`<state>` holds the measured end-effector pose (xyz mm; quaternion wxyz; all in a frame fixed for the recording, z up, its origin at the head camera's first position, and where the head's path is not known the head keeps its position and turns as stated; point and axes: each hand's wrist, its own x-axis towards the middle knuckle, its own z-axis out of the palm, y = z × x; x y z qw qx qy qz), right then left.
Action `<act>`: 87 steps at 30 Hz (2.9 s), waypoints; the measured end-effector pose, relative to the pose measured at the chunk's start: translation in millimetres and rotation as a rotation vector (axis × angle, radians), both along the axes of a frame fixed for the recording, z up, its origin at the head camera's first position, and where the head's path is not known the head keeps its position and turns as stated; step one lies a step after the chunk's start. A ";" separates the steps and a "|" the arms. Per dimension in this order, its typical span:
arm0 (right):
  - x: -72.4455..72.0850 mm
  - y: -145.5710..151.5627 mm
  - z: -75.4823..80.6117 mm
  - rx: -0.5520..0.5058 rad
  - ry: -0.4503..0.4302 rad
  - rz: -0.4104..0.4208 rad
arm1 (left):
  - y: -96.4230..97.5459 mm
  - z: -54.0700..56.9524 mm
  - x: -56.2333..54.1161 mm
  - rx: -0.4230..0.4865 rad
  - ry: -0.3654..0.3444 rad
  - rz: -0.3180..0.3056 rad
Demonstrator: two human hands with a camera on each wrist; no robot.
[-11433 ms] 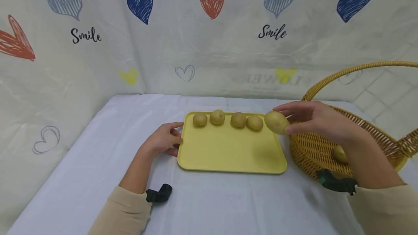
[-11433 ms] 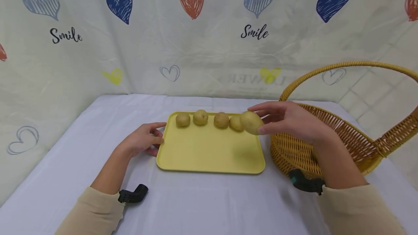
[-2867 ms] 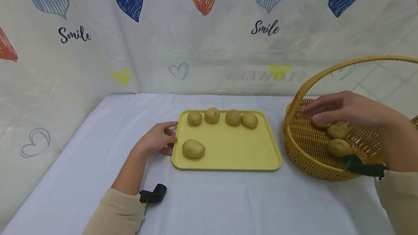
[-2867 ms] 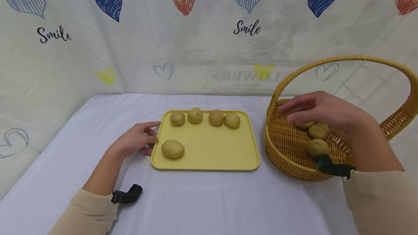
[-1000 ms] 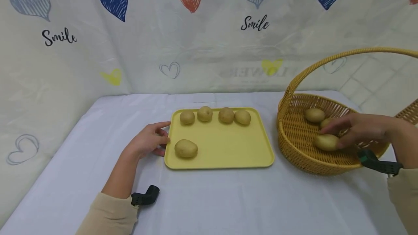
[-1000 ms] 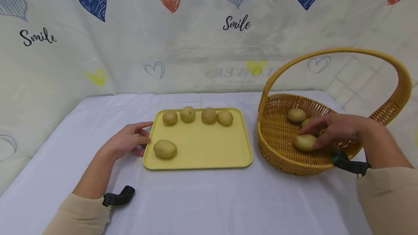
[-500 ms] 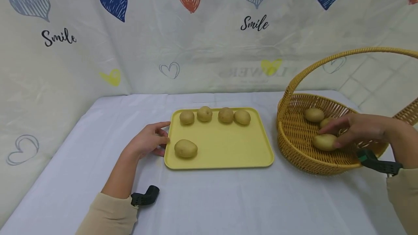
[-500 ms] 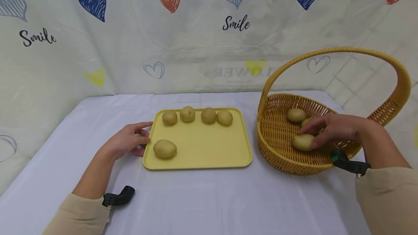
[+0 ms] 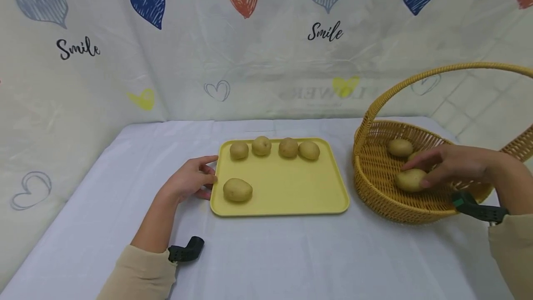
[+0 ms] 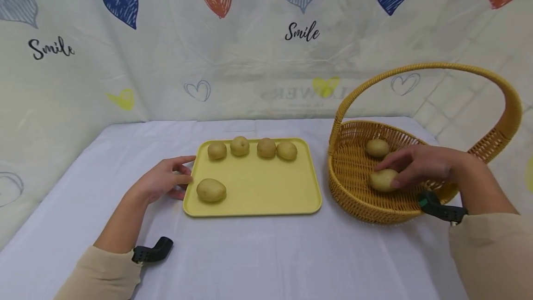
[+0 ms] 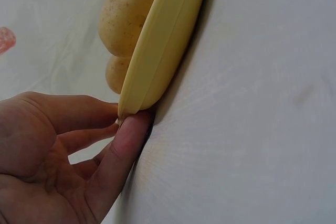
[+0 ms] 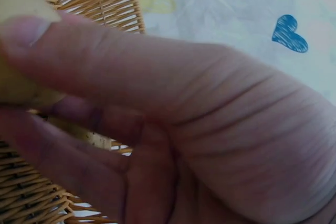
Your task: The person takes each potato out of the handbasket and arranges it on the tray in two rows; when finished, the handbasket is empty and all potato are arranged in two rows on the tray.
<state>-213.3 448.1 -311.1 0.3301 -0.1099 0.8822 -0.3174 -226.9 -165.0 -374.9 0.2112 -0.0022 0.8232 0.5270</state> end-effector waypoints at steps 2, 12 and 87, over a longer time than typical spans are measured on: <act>0.5 -1.6 1.9 0.013 0.033 0.001 | -0.2 0.0 -0.1 0.004 -0.002 0.001; 1.8 -12.3 12.2 0.034 0.191 -0.017 | 0.6 1.1 0.6 -0.002 0.003 0.003; 13.6 -177.7 37.7 -0.280 0.407 0.029 | -0.4 1.8 2.8 0.028 -0.001 0.010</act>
